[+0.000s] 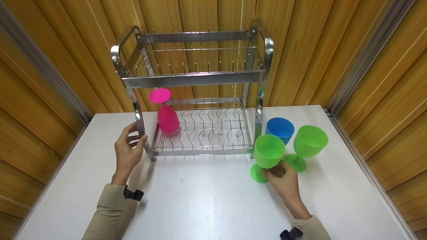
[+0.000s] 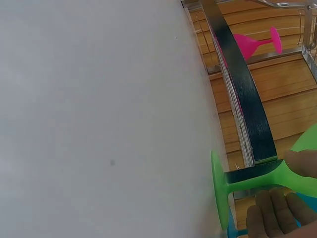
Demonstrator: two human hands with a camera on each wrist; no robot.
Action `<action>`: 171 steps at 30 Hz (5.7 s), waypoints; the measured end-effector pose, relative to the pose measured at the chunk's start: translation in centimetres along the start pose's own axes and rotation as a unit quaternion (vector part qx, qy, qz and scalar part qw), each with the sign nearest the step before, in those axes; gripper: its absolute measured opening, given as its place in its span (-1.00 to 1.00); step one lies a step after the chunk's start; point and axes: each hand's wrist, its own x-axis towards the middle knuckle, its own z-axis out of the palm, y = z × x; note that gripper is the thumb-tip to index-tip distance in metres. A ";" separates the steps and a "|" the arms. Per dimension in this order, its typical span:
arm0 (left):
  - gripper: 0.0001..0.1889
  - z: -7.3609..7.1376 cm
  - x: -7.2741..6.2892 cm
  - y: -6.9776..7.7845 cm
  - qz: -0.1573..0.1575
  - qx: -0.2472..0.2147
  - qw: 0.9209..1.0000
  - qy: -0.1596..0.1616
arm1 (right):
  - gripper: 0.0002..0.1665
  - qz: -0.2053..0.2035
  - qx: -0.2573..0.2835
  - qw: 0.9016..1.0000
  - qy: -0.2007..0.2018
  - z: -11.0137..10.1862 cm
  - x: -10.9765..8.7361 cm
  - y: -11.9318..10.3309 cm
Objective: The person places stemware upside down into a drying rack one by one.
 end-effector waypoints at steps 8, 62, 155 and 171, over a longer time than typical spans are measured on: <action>-0.45 0.2 0.0 0.2 0.001 -0.004 1.000 -0.004 | -0.15 0.029 -0.023 0.999 -0.007 1.3 0.7 -0.1; -0.39 2.1 -3.7 10.1 0.059 -0.107 0.974 -0.191 | -0.44 -0.386 -0.216 0.892 0.097 3.1 -1.0 -9.8; -0.23 5.3 -6.2 9.9 -0.092 -0.376 0.884 -0.263 | -0.61 -0.094 0.562 0.811 -0.132 10.7 -1.3 -11.4; -0.30 3.6 -4.6 9.1 -0.043 -0.323 0.916 -0.234 | -0.74 -0.094 0.498 0.857 -0.097 10.9 0.5 -12.6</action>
